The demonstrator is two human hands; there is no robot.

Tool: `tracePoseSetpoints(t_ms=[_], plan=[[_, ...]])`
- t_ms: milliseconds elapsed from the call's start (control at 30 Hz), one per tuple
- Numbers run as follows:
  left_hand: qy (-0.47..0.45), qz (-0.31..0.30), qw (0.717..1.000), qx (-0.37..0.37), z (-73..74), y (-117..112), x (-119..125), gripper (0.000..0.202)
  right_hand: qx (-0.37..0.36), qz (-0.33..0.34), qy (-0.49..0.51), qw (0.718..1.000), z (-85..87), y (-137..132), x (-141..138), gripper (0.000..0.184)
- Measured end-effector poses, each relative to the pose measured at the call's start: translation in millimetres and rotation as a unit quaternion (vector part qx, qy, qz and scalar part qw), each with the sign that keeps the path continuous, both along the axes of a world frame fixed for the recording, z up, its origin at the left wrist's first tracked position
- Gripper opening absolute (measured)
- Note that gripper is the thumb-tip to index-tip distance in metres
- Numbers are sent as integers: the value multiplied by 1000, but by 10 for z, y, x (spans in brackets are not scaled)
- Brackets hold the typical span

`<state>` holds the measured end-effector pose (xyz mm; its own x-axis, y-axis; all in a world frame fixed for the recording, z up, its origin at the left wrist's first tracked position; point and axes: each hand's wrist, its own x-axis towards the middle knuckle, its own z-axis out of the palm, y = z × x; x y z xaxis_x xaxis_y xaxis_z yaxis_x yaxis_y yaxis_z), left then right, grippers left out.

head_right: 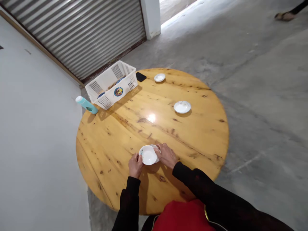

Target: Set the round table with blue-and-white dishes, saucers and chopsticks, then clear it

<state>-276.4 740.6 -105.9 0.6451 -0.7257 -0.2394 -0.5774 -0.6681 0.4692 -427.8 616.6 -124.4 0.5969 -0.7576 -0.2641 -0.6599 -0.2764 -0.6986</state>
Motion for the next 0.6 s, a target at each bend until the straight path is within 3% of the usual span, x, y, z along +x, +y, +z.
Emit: tracePoseSetpoints(t_ms=[200, 600], plan=[[-18, -11, 999, 36, -55, -91, -46, 19, 7, -26, 31, 999, -5, -53, -48, 43], [-26, -26, 995, 96, 15, -239, -69, 14, 20, 18, 19, 999, -175, -47, 82, 25]])
